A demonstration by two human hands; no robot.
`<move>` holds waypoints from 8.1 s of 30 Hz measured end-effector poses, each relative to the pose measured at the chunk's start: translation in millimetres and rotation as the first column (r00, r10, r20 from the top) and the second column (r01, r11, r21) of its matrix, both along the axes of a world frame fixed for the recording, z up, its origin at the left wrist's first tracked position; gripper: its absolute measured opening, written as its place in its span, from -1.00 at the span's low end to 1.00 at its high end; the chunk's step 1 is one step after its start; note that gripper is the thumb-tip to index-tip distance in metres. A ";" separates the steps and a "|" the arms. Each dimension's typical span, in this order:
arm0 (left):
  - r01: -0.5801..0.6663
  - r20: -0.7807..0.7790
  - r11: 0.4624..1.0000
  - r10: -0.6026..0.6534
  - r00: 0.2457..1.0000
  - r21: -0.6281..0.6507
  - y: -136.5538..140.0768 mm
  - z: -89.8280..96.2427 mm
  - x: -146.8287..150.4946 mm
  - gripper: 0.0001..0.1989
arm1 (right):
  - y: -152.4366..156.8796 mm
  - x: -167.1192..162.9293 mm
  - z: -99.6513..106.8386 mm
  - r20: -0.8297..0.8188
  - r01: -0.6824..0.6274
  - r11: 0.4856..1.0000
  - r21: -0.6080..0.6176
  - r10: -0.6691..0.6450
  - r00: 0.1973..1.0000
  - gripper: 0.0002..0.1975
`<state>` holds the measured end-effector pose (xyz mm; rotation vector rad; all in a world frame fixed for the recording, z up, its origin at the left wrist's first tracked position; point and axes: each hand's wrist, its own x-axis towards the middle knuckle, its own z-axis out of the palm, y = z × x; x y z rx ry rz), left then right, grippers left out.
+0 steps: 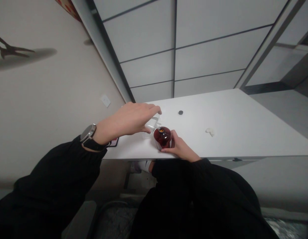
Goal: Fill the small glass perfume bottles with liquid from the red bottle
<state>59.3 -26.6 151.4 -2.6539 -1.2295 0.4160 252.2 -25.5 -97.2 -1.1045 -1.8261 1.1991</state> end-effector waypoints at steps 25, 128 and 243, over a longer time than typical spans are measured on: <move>0.033 -0.021 0.999 -0.033 0.999 0.013 -1.1 -1.0 2.7 -0.44 | -1.3 0.2 5.5 0.012 0.001 1.000 -0.022 0.000 1.000 -0.31; 0.189 -0.261 0.978 -0.159 0.952 0.091 -25.3 1.3 48.0 -0.80 | 0.0 1.8 3.7 -0.017 -0.009 0.999 0.035 0.010 1.000 -0.33; 0.336 0.325 0.754 0.577 -0.750 -0.564 -116.2 -246.1 -45.9 -0.13 | 14.1 25.2 -4.9 -0.259 0.502 0.852 0.151 -0.456 0.852 -0.05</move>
